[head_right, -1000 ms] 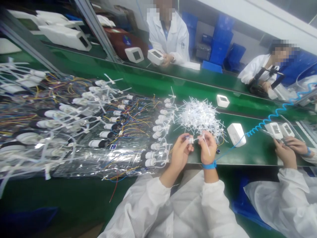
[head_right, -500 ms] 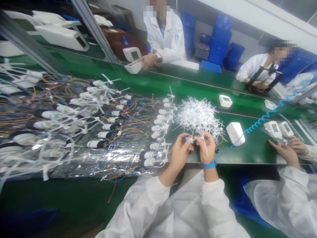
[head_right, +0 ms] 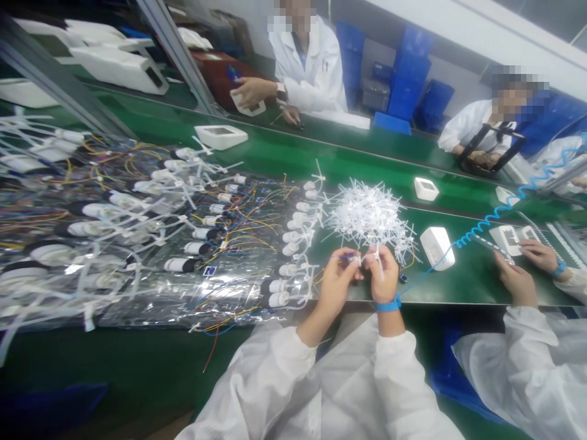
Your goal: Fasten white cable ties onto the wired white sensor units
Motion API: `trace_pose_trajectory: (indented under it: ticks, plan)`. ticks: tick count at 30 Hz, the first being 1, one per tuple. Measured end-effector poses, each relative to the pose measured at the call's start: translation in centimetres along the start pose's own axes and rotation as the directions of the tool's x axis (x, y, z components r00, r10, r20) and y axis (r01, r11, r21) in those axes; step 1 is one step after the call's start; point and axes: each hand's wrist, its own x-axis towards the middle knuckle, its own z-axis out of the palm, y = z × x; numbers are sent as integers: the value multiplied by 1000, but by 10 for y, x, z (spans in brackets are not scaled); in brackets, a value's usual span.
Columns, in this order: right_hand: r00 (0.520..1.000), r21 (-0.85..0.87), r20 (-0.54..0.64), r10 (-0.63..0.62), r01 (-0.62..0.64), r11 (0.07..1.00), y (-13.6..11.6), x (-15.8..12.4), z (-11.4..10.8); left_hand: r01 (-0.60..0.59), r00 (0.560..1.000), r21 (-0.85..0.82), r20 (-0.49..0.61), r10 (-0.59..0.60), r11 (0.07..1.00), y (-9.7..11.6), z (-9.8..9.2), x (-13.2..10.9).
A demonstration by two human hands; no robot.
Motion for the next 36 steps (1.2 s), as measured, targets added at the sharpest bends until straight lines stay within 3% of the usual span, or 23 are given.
trace_pose_trajectory:
  ticks: [10,16,24,36]
  plan:
    - [986,175,-147,85,-59,983,-5,1,10,61,998,-62,-11,-61,996,-2,-1,1]
    - [980,220,-86,179,-156,963,-2,2,10,86,995,-138,-47,-94,987,-5,-1,2]
    - [973,233,-102,209,-180,956,-2,3,12,105,989,-271,-69,-128,957,-4,0,5]
    - [978,146,29,205,-207,967,1,3,7,97,989,-299,-80,-126,949,-5,-3,6]
